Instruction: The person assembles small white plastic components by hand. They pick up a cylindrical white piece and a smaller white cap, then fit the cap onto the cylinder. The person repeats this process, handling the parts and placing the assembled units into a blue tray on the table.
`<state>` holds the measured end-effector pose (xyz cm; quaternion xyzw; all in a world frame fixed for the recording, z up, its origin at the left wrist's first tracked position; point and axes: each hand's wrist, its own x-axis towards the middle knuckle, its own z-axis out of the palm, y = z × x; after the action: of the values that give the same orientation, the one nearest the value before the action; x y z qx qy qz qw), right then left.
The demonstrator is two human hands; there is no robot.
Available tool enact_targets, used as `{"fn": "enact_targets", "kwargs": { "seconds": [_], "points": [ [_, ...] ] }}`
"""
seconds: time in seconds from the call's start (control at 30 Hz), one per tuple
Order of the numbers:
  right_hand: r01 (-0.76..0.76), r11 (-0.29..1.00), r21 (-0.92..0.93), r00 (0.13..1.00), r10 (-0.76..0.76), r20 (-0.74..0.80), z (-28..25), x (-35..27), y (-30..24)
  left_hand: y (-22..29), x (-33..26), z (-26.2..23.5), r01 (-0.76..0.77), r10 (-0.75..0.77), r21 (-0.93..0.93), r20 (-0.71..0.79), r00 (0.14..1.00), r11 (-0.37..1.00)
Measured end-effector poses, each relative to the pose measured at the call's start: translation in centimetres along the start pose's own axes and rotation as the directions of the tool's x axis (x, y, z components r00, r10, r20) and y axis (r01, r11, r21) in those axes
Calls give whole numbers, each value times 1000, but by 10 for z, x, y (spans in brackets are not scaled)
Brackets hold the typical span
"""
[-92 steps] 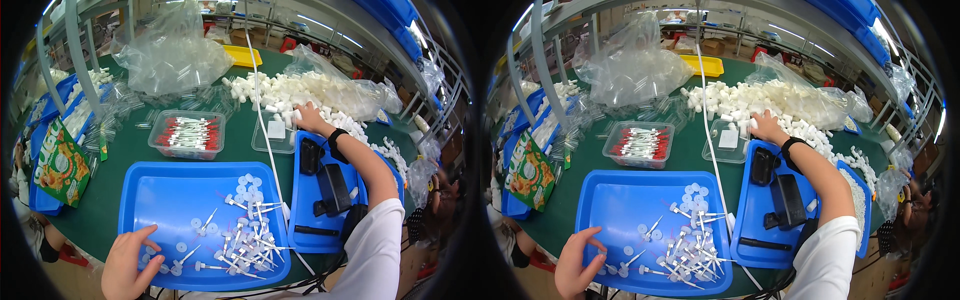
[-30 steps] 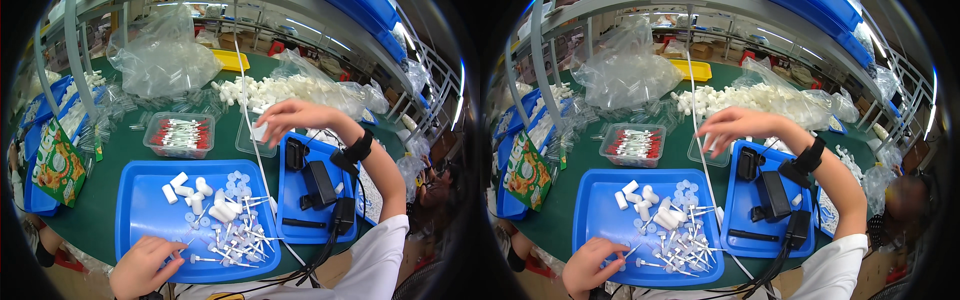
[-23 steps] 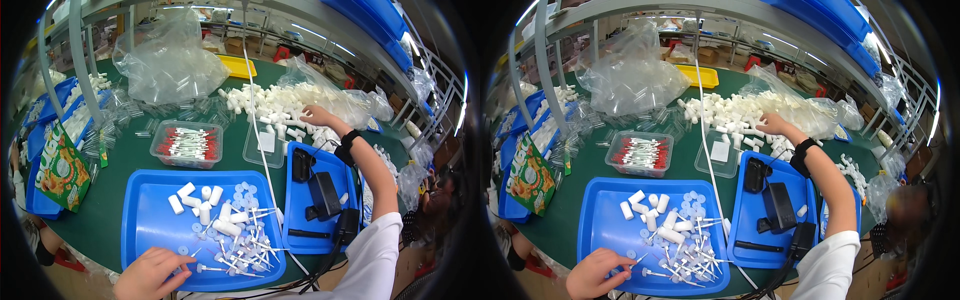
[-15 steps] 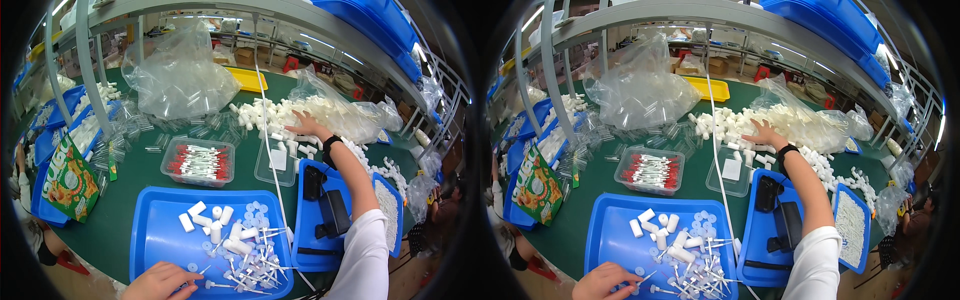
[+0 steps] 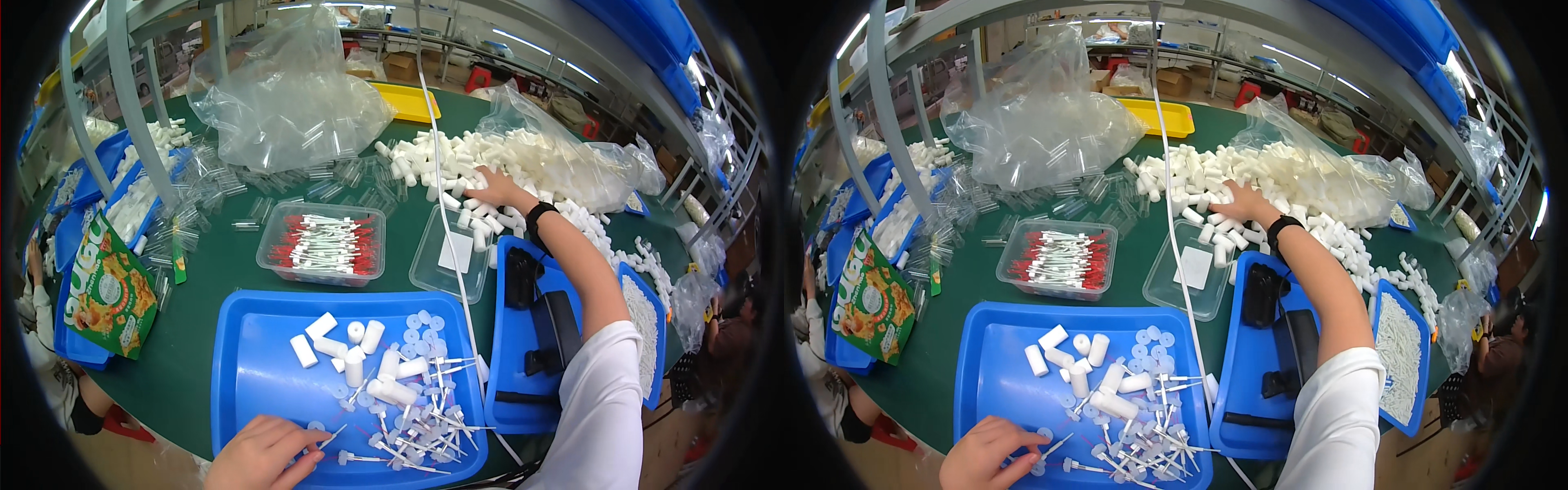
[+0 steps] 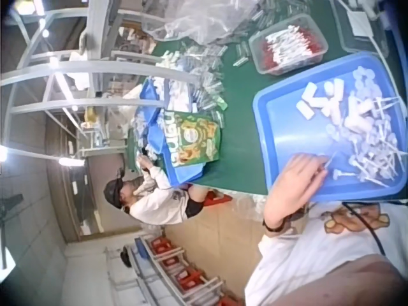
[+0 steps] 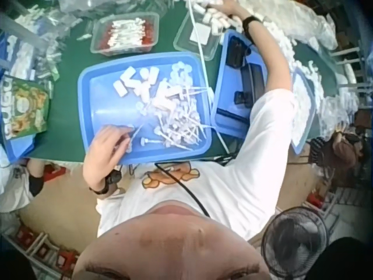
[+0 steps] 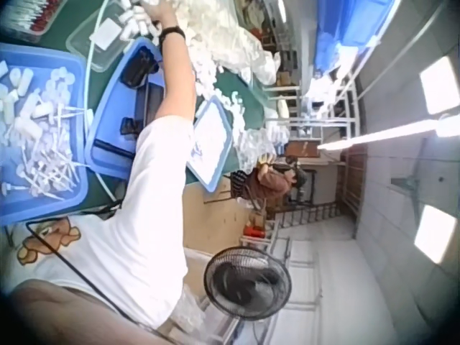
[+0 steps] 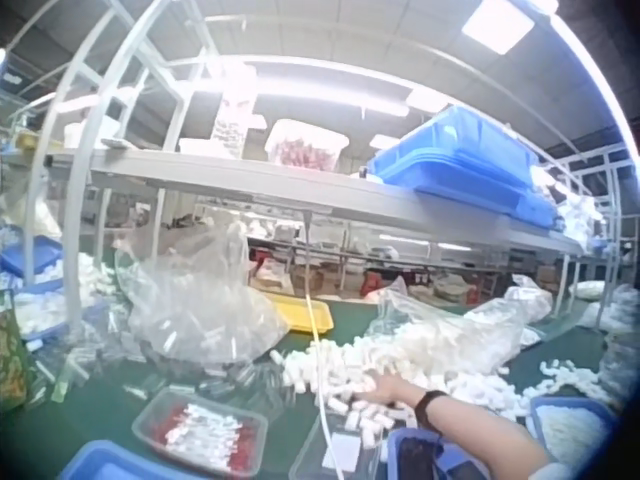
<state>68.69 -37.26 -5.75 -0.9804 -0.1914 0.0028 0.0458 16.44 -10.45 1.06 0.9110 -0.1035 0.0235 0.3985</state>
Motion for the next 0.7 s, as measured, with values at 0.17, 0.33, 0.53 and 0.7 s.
{"fn": "enact_targets", "kwargs": {
  "seconds": [0.17,0.33,0.53,0.7],
  "points": [
    [46,999,-22,996,-47,-69,6,1,3,2,0,1,-14,14,9,-8,1000,1000],
    [91,996,-20,992,-92,-90,7,3,8,3,1,1,-21,21,13,-10,1000,1000],
    [213,974,-82,967,-222,-122,4,-6,-2,5,1,1,-4,4,29,-11,1000,1000],
    [287,958,-9,953,-286,-102,6,-6,5,5,1,1,-8,8,24,-8,1000,1000]
  ]
}}
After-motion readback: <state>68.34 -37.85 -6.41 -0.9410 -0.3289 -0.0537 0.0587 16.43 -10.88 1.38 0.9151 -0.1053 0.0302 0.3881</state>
